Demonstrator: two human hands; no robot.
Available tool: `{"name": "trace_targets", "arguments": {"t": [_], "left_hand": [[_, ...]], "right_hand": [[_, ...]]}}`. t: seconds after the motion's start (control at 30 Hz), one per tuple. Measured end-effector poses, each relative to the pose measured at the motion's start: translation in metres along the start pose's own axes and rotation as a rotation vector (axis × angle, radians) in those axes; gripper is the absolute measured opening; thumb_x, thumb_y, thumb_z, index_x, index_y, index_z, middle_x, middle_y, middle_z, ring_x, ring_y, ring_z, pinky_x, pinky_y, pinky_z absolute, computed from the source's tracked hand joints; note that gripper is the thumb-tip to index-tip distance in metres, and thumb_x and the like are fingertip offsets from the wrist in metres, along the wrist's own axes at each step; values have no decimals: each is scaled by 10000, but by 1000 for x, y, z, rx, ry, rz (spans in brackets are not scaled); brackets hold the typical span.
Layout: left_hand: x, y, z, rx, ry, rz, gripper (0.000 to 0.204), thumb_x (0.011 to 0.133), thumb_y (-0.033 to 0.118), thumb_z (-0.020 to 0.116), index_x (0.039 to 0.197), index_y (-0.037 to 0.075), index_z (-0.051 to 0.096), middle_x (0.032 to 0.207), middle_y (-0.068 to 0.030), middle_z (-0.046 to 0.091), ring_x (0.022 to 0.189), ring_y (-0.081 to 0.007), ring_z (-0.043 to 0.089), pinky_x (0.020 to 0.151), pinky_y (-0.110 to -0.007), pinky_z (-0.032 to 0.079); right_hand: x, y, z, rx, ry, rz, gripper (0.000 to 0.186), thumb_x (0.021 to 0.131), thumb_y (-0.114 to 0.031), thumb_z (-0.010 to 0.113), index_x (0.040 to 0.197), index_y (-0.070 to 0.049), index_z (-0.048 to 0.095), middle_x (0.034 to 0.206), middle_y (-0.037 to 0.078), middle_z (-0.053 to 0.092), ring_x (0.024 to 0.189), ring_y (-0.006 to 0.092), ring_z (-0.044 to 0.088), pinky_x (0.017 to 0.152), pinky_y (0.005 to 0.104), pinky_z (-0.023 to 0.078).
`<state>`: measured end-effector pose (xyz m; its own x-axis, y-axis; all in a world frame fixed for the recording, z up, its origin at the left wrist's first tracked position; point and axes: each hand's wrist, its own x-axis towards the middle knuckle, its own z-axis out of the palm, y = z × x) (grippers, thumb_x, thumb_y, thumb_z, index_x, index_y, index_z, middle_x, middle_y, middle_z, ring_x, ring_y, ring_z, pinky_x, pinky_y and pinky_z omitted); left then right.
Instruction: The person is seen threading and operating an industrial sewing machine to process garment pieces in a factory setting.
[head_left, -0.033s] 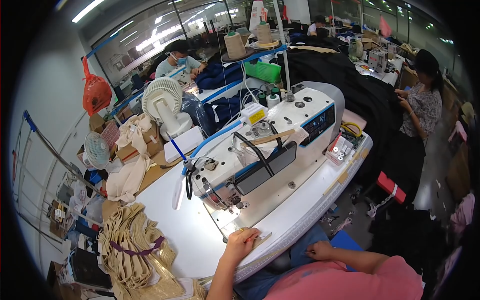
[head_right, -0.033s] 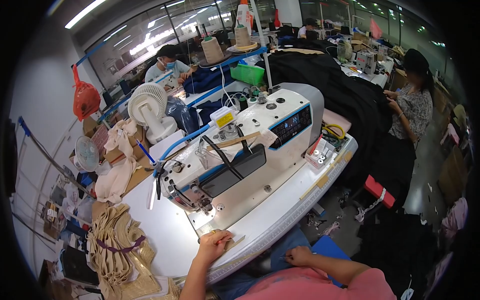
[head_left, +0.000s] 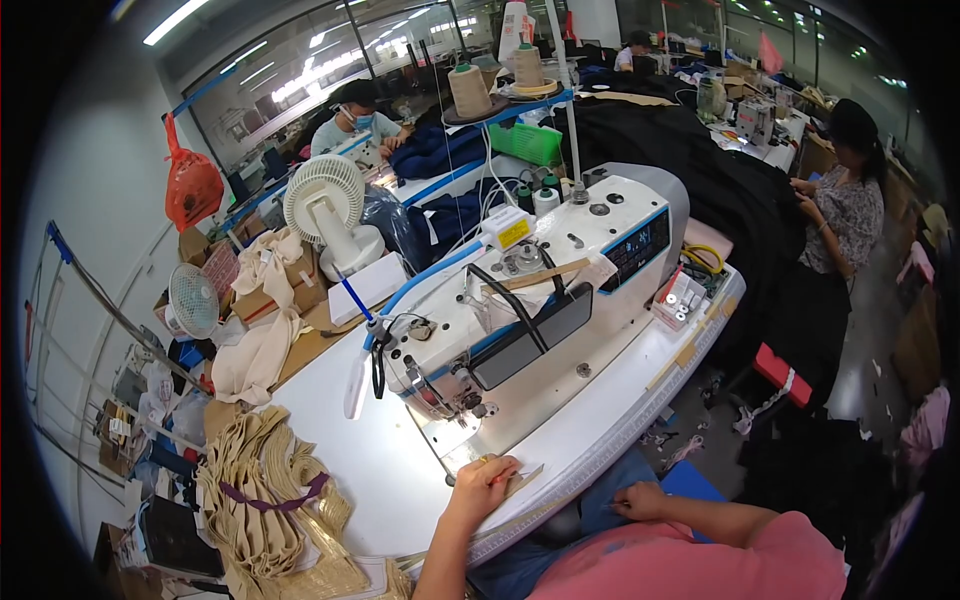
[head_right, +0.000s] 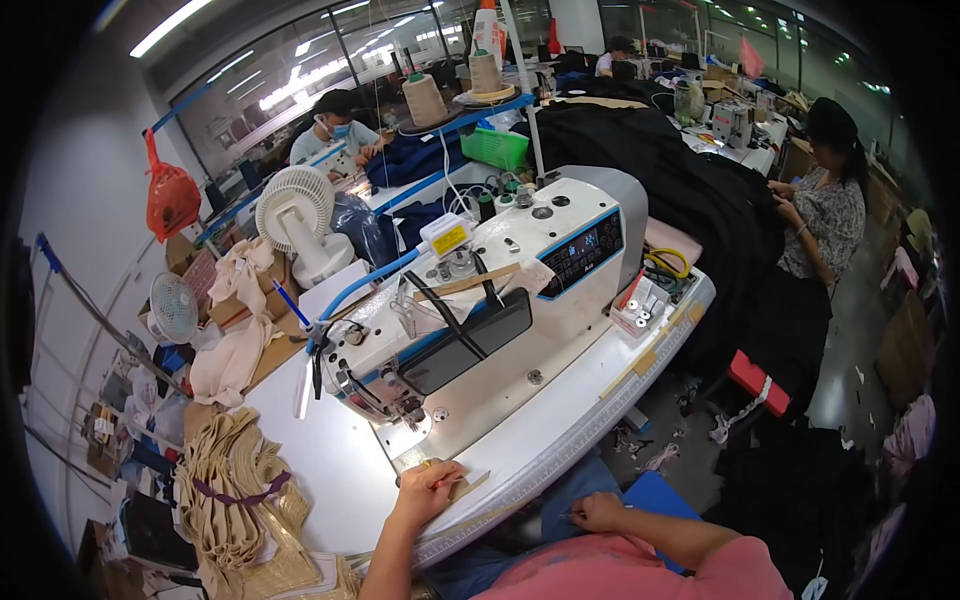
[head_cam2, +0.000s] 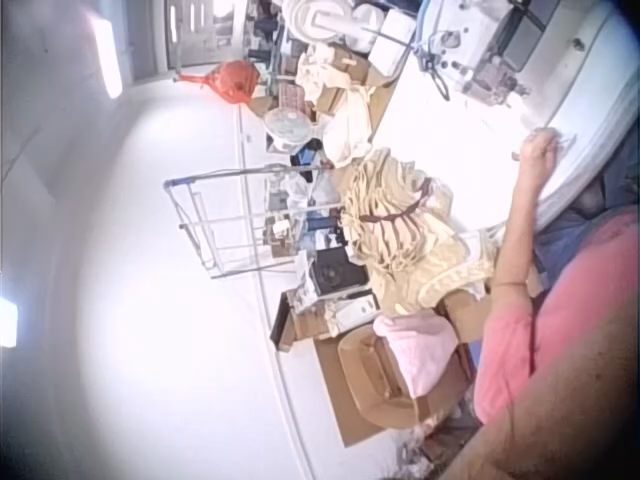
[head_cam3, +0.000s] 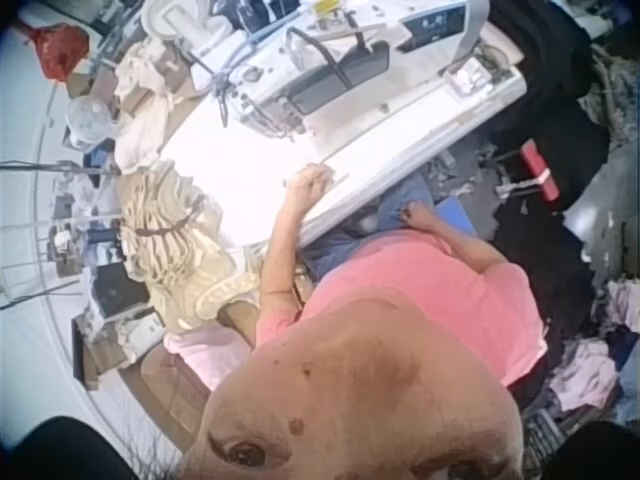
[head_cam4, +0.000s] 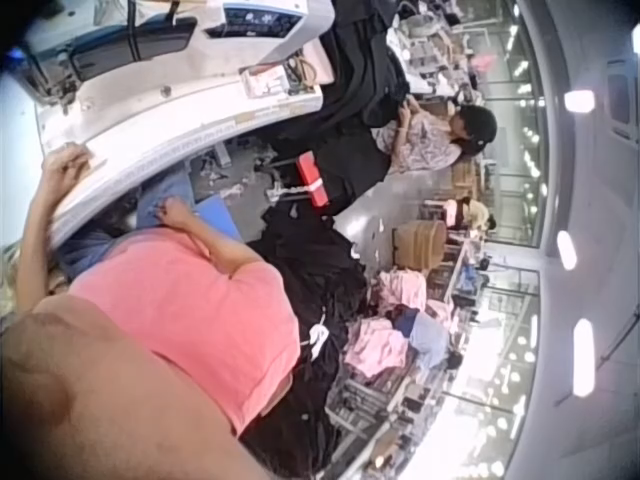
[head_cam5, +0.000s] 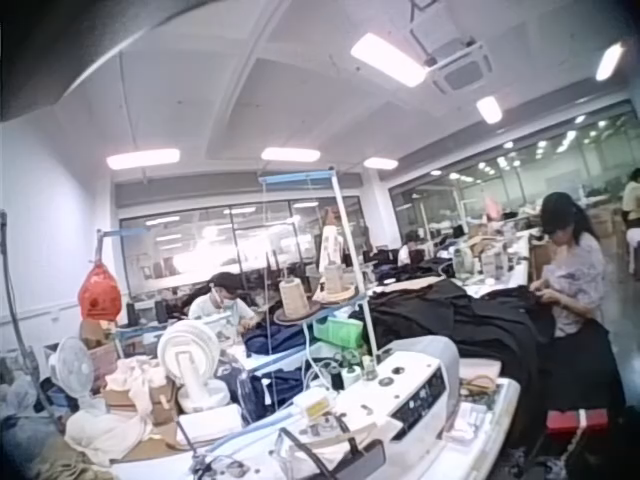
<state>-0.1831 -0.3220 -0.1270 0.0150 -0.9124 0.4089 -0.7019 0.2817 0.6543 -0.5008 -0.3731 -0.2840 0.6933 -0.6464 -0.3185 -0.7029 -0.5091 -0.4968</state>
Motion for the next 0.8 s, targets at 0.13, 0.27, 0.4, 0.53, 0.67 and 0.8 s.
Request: {"name": "trace_targets", "arguments": {"t": [0.13, 0.27, 0.4, 0.53, 0.67, 0.8], "left_hand": [[0, 0, 0, 12, -11, -1, 113, 746, 6, 639, 831, 71, 677, 678, -91, 625, 584, -220, 613, 561, -296, 493], [-1, 1, 0, -2, -7, -2, 113, 744, 8, 638, 831, 70, 677, 678, -91, 623, 583, -221, 612, 558, -294, 490], [-1, 0, -1, 6, -7, 13, 133, 735, -6, 625, 832, 68, 677, 672, -85, 617, 571, -216, 605, 553, -291, 484], [0, 1, -2, 2, 19, 42, 133, 733, -5, 618, 832, 65, 673, 663, -79, 608, 552, -211, 592, 543, -291, 477], [4, 1, 0, 0, 13, 32, 113, 740, 5, 624, 823, 66, 669, 647, -83, 597, 543, -208, 587, 535, -293, 470], [2, 1, -2, 0, 9, 26, 118, 744, 2, 621, 829, 66, 671, 644, -82, 596, 539, -203, 582, 534, -291, 468]], "right_hand": [[0, 0, 1, -6, 11, -1, 257, 802, -399, 565, 876, -173, 660, 736, 134, 647, 706, 339, 633, 658, 457, 503], [-1, 4, 7, -10, 8, -1, 243, 802, -389, 569, 863, -172, 662, 730, 128, 647, 698, 335, 632, 652, 452, 505], [2, 7, 12, -11, 18, -5, 221, 800, -368, 575, 849, -171, 663, 727, 122, 648, 689, 328, 633, 638, 449, 505], [3, 8, 13, -48, 30, -8, 202, 791, -348, 585, 835, -166, 662, 717, 122, 647, 671, 323, 633, 617, 447, 504], [0, 4, 5, 4, 45, -18, 217, 788, -354, 588, 830, -153, 655, 706, 126, 643, 667, 327, 629, 614, 452, 501], [1, -1, 1, -7, 20, -6, 236, 792, -366, 587, 821, -140, 648, 702, 133, 640, 666, 334, 626, 615, 456, 498]]}}
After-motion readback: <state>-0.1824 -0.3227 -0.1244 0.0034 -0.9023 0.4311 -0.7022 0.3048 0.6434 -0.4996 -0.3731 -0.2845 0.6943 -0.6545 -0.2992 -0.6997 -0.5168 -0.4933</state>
